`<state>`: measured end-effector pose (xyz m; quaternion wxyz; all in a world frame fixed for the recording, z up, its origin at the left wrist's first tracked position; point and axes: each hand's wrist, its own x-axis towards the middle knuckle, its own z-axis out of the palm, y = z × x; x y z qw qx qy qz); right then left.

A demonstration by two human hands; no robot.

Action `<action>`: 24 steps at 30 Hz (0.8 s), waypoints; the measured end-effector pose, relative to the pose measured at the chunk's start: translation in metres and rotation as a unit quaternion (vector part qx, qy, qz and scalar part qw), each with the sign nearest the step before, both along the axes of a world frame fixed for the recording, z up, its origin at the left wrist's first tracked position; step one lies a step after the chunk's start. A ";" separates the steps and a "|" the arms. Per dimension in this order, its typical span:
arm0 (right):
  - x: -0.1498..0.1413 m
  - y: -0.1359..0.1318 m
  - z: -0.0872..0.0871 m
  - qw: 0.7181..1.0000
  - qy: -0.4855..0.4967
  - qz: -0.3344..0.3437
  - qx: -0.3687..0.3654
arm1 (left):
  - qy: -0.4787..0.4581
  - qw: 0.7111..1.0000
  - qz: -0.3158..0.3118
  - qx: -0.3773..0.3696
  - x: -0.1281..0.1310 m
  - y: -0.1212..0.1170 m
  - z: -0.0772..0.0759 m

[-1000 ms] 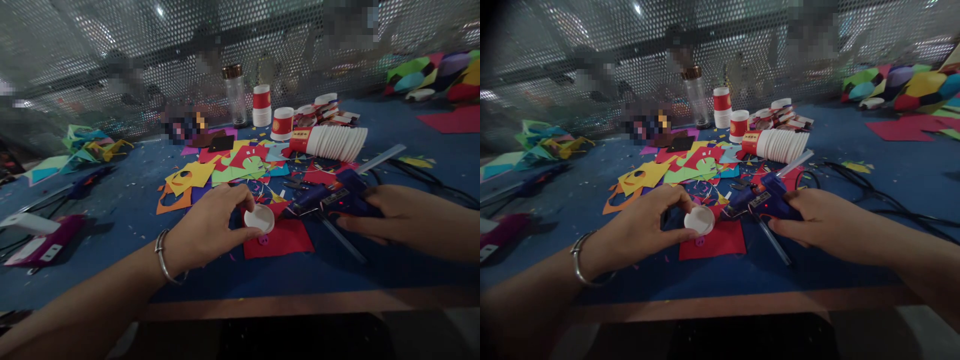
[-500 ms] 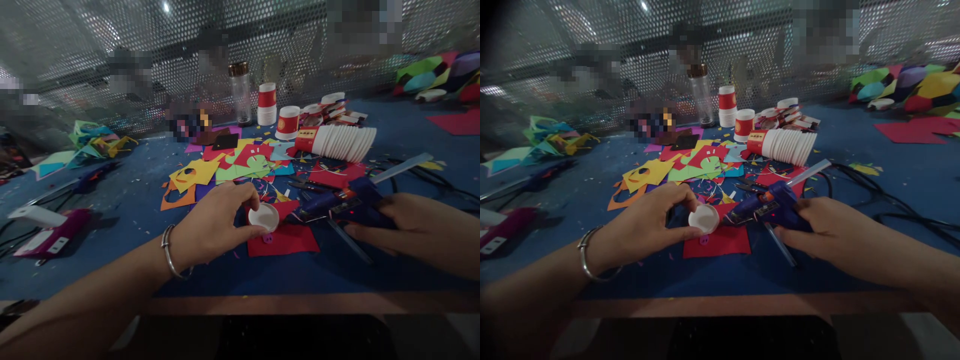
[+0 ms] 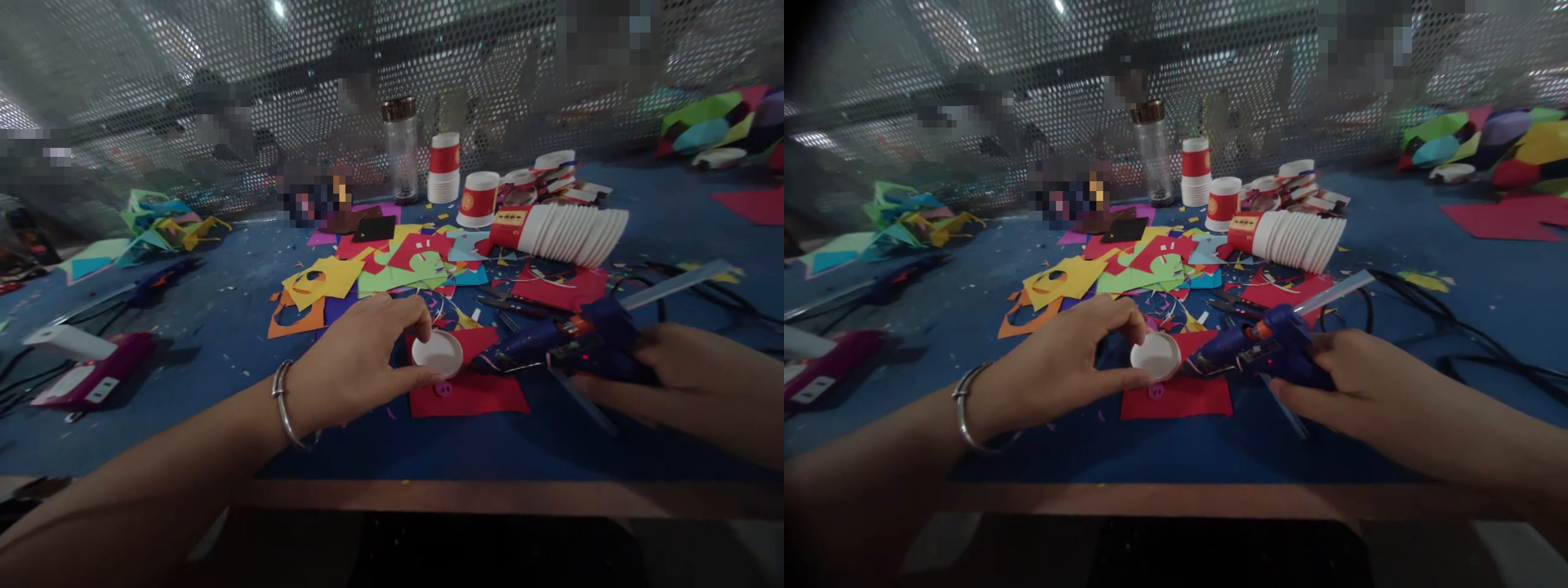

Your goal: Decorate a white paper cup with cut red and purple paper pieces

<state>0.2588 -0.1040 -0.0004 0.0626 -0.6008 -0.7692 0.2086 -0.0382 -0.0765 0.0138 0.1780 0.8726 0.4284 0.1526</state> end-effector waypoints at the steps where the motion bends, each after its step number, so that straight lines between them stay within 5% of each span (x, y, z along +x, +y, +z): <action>1: 0.000 0.000 -0.001 1.000 0.003 0.002 -0.006 | 0.000 1.000 0.000 0.000 0.000 0.000 0.000; 12: 0.021 -0.002 -0.024 0.993 0.033 0.109 0.042 | -0.015 1.000 -0.009 -0.009 0.000 0.000 -0.002; 24: 0.023 0.002 -0.019 0.997 0.031 0.038 0.059 | -0.013 1.000 -0.008 -0.019 0.000 0.002 0.000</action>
